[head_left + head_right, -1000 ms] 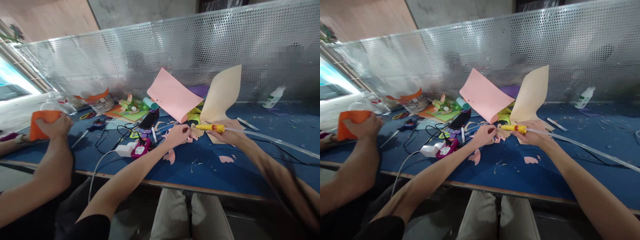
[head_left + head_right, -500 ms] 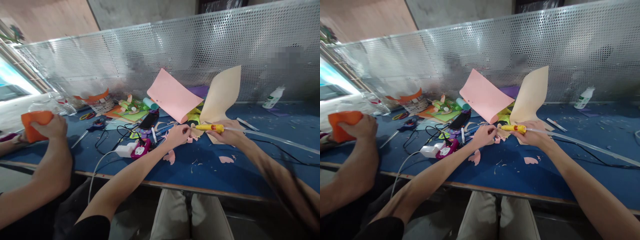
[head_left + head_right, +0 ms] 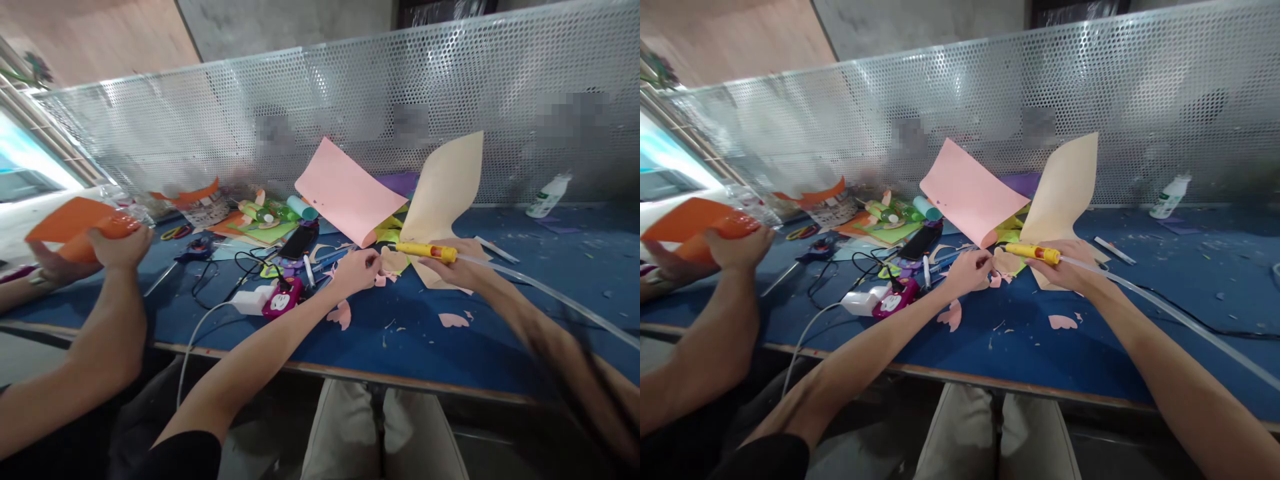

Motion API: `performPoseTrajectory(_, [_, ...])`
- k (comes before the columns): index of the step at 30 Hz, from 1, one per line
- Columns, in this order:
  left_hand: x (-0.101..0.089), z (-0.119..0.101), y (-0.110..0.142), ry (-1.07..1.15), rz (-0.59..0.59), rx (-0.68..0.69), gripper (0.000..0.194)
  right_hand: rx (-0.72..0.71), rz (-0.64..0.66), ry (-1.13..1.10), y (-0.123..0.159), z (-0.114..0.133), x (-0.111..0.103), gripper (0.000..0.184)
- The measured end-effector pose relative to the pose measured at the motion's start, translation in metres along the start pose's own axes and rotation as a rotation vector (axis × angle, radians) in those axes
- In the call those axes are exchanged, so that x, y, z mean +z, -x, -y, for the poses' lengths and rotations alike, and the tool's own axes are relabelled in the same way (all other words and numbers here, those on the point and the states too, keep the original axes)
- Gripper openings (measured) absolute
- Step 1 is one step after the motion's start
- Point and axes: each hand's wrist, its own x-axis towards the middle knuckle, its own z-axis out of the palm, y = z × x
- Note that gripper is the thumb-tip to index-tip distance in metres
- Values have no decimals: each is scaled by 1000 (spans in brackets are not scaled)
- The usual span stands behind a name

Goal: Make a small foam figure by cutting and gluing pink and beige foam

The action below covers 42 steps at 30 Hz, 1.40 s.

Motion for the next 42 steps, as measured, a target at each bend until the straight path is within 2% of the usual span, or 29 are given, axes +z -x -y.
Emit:
performPoseTrajectory(7, [-2,-3,1,59,44,-24,30,-59,84,11,0,0,1,57])
performPoseTrajectory(13, [-2,-4,1,36,43,16,25,-39,91,73,1,0,2,60])
performPoseTrajectory(21, [1,-1,1,-52,-17,47,24,-31,79,118,1,0,-1,65])
performPoseTrajectory(32, [-1,-3,-1,-86,-2,32,35,-98,53,97,2,1,0,61])
performPoseTrajectory(42, [-3,-3,-1,-53,-48,-34,33,-91,112,110,0,1,-2,65])
